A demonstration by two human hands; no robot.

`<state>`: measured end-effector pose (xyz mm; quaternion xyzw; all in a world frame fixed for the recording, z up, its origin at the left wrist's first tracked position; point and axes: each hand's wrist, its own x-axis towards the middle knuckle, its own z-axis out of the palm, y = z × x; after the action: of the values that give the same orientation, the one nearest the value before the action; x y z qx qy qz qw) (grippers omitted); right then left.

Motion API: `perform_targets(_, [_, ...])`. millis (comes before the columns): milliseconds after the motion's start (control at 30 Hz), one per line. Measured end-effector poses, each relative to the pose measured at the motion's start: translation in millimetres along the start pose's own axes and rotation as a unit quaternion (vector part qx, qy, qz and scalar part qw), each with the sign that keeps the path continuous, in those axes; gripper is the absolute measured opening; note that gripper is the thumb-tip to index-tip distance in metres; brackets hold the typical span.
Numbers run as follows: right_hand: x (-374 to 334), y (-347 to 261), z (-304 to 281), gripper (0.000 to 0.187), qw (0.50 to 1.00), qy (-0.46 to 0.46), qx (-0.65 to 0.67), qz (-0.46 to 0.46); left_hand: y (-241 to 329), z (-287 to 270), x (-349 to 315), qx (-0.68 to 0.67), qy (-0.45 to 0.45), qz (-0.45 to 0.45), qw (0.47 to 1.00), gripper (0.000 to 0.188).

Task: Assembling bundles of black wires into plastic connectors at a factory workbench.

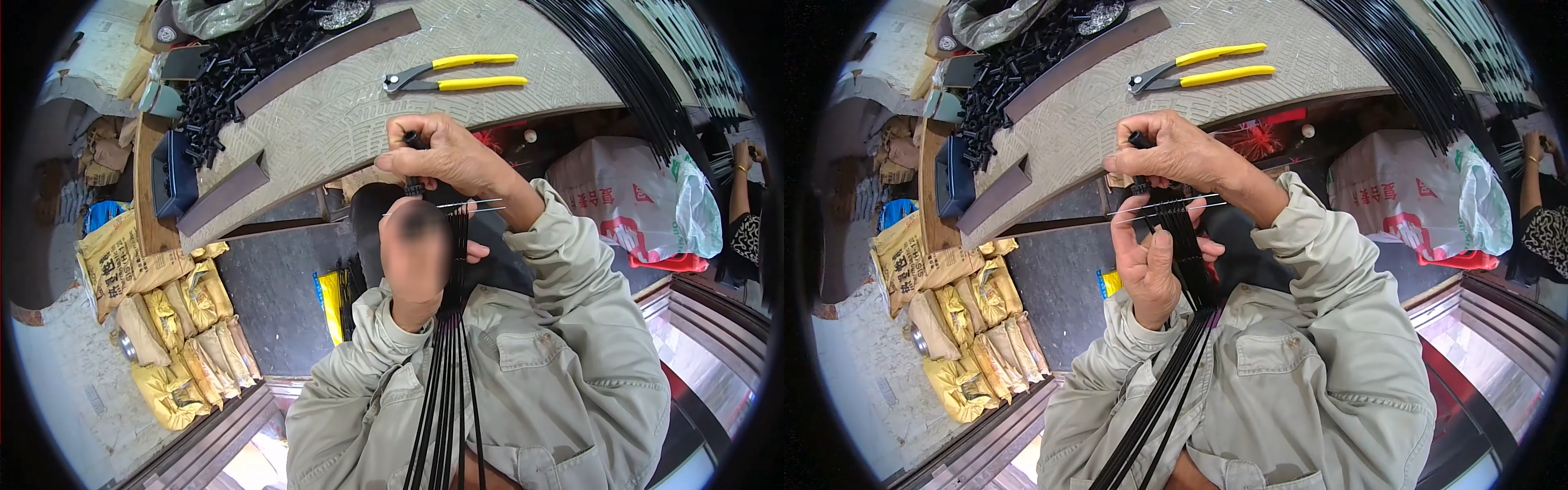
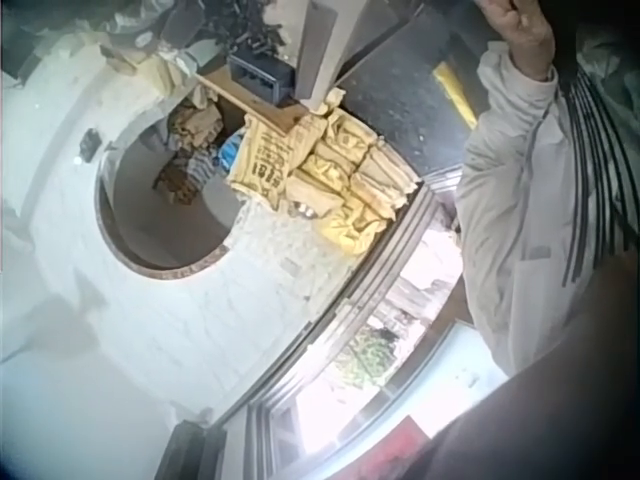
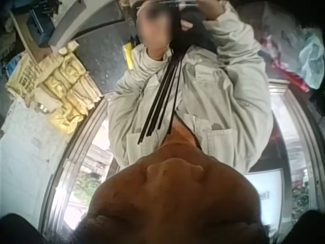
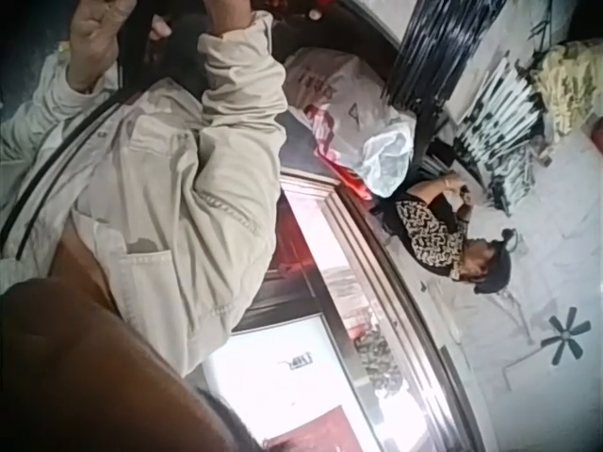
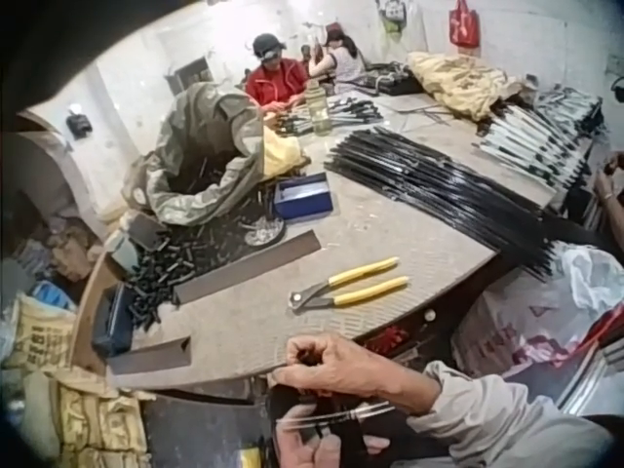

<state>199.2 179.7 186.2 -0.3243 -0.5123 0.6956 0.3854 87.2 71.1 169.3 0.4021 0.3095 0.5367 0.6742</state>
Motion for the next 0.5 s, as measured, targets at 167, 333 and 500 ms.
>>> perform_targets(167, [0.4,1.1,1.0,0.031,1.0,0.005,0.017,0.0,-2.8,-0.2,1.3,-0.006,0.014,0.017,1.0,0.036])
perform_targets(333, [2.8,0.5,2.9,0.035,1.0,-0.003,0.003,-0.015,-3.5,-4.4,5.1,0.004,0.022,0.014,1.0,0.031])
perform_targets(500, [6.4,5.5,-0.1,0.039,0.997,-0.016,-0.037,-0.059,-4.7,-3.5,10.8,0.015,0.042,-0.004,0.999,0.026])
